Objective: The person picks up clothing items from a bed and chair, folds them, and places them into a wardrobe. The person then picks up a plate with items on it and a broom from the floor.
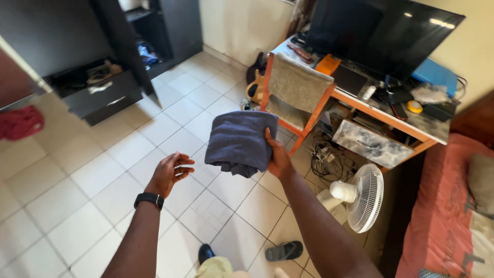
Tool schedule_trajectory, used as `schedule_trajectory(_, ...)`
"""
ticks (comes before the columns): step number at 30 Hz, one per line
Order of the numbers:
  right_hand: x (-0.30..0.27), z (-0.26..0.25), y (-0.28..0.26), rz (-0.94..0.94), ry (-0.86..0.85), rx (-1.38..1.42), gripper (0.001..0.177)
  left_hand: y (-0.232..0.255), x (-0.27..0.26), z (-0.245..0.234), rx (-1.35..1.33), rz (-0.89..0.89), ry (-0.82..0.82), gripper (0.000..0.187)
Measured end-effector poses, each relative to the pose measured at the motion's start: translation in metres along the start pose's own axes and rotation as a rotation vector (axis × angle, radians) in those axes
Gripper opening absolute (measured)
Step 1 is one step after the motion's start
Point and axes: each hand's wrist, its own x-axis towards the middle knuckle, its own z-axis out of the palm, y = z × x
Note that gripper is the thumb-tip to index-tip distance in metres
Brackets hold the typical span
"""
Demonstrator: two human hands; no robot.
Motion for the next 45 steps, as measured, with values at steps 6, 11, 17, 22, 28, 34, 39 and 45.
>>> schedule_trajectory(6, 0.083, 0.036, -0.025, -0.048, 0.019, -0.017, 0.067, 0.065, 0.110, -0.020, 0.082, -0.004, -0.082, 0.036)
schedule_trajectory(11, 0.142, 0.043, -0.030, -0.094, 0.019, 0.000, 0.071, 0.101, 0.185, -0.031, 0.114, 0.007, -0.166, 0.037)
schedule_trajectory(17, 0.233, 0.031, -0.043, -0.054, 0.118, -0.023, 0.069, 0.124, 0.265, -0.027, 0.237, -0.058, -0.189, 0.037)
schedule_trajectory(22, 0.334, 0.021, -0.053, -0.068, -0.021, -0.019, 0.063, 0.149, 0.334, -0.054, 0.318, -0.089, -0.177, 0.038)
schedule_trajectory(28, 0.473, 0.022, -0.082, 0.074, -0.126, 0.067, 0.060, 0.192, 0.407, -0.101, 0.251, -0.091, 0.010, 0.039)
schedule_trajectory(34, 0.579, 0.030, -0.116, 0.136, -0.102, -0.009, 0.053, 0.231, 0.477, -0.104, 0.182, -0.016, 0.152, 0.039)
schedule_trajectory(39, 0.640, 0.019, -0.125, 0.161, -0.065, -0.010, 0.051, 0.239, 0.535, -0.095, 0.189, -0.078, 0.105, 0.037)
schedule_trajectory(45, 0.713, -0.007, -0.148, 0.189, -0.027, -0.046, 0.053, 0.256, 0.645, -0.094, 0.188, -0.069, 0.052, 0.034)
